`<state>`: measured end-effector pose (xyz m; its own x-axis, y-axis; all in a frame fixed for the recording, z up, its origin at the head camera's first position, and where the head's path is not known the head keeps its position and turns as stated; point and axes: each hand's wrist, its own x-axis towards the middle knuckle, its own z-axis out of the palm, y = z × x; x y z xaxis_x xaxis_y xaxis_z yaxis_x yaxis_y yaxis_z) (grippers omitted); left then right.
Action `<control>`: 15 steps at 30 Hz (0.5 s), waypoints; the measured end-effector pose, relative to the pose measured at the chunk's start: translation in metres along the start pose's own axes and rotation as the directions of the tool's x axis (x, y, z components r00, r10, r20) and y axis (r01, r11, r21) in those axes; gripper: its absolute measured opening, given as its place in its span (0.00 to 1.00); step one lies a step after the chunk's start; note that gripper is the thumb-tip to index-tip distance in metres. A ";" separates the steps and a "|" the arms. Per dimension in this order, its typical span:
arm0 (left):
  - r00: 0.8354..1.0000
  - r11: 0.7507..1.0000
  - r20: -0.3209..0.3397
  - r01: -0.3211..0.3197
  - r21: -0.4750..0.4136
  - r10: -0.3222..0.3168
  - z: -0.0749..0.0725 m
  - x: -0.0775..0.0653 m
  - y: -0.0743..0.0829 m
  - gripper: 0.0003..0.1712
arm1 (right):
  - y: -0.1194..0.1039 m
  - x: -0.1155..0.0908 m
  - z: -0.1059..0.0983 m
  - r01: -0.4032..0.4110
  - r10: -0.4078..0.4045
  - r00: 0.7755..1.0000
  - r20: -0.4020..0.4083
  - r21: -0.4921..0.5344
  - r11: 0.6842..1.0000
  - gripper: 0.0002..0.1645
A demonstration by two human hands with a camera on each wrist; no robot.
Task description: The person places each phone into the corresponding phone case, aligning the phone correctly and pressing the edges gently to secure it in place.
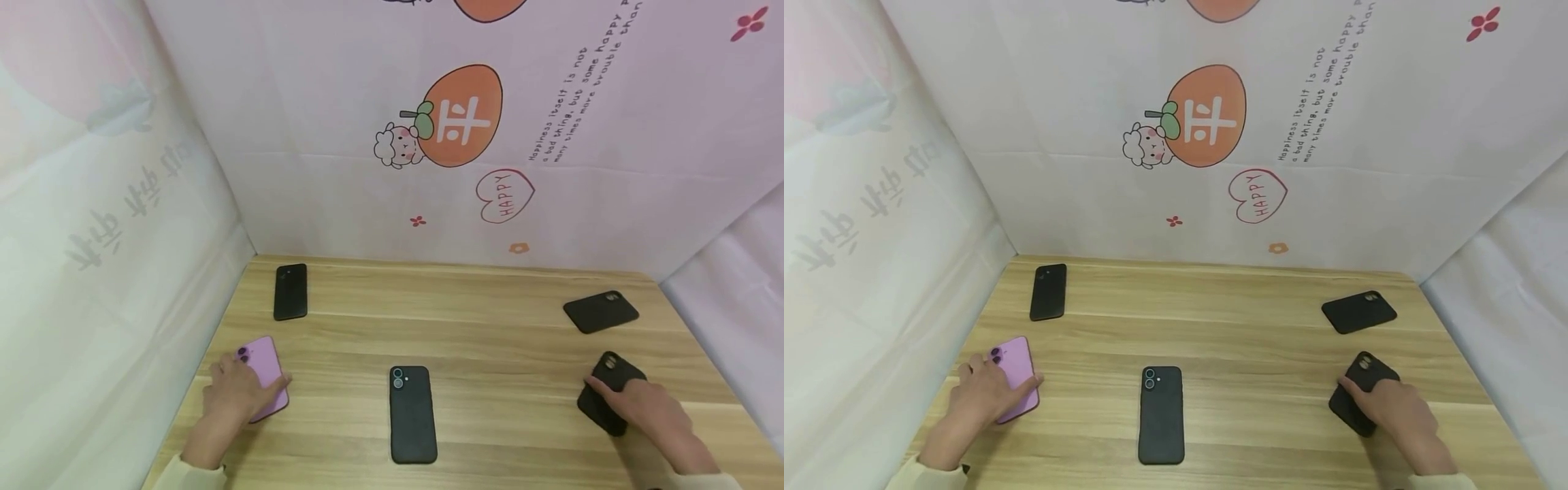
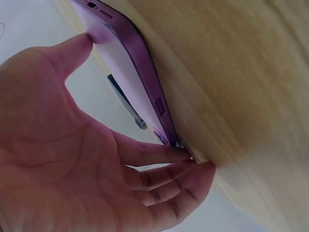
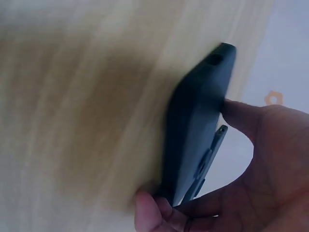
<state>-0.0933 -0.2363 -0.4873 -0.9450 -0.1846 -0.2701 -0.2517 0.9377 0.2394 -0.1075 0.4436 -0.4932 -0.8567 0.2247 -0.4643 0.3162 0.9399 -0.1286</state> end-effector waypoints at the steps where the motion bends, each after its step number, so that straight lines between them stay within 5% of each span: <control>1: 1.000 1.000 -0.001 -0.007 0.003 0.007 0.001 0.000 0.000 0.64 | 0.001 0.000 -0.001 0.018 -0.018 1.000 -0.005 -0.002 1.000 0.68; 9: 0.998 0.999 0.034 -0.043 -0.009 0.043 -0.004 0.001 -0.003 0.64 | 0.002 -0.004 -0.005 0.101 -0.101 0.995 -0.009 -0.011 0.995 0.57; 15: 0.996 0.996 0.044 -0.078 -0.036 0.080 -0.005 0.002 -0.009 0.61 | 0.004 -0.006 -0.004 0.095 -0.095 0.995 -0.011 -0.001 0.995 0.62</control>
<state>-0.0936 -0.2460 -0.4856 -0.9520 -0.0961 -0.2905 -0.1842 0.9381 0.2932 -0.1033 0.4467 -0.4872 -0.8875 0.1369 -0.4400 0.2329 0.9572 -0.1719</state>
